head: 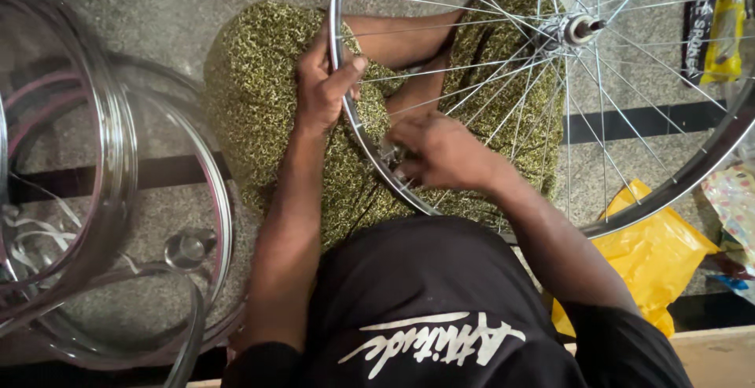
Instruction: The person places spokes into the holes of a bicycle rim by hand and then rotates the rim to work on another section.
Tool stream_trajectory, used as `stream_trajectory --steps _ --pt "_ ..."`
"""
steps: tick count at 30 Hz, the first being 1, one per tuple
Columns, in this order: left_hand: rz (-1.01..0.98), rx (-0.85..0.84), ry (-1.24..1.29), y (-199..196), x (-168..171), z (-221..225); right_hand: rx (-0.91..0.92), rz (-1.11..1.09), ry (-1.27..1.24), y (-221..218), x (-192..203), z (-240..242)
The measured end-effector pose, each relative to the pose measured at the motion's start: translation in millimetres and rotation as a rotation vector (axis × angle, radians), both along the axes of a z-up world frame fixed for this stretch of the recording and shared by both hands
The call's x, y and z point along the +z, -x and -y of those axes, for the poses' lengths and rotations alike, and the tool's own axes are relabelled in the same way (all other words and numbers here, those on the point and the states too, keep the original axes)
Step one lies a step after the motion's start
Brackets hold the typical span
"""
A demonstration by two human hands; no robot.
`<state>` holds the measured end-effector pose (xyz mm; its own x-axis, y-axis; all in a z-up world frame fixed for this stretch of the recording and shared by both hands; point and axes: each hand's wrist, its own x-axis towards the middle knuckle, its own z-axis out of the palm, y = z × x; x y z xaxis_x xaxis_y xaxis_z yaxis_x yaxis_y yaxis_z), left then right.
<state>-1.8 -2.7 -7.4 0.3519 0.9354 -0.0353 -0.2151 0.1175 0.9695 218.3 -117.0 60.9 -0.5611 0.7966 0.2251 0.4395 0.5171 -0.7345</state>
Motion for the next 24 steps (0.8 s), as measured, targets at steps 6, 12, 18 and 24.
stream_trajectory --steps 6,12,18,24 --pt "-0.12 0.015 -0.142 -3 9 -8 -0.211 0.561 0.092 40 -25 6" --pt "-0.111 -0.047 -0.05 -6 18 -26 -0.006 0.19 0.109 2 10 21" --pt "0.036 0.035 0.078 -4 2 -7 -0.081 0.063 -0.175 -8 33 34" --pt "0.063 0.058 -0.015 -6 -9 7 -0.165 0.429 -0.197 18 18 26"
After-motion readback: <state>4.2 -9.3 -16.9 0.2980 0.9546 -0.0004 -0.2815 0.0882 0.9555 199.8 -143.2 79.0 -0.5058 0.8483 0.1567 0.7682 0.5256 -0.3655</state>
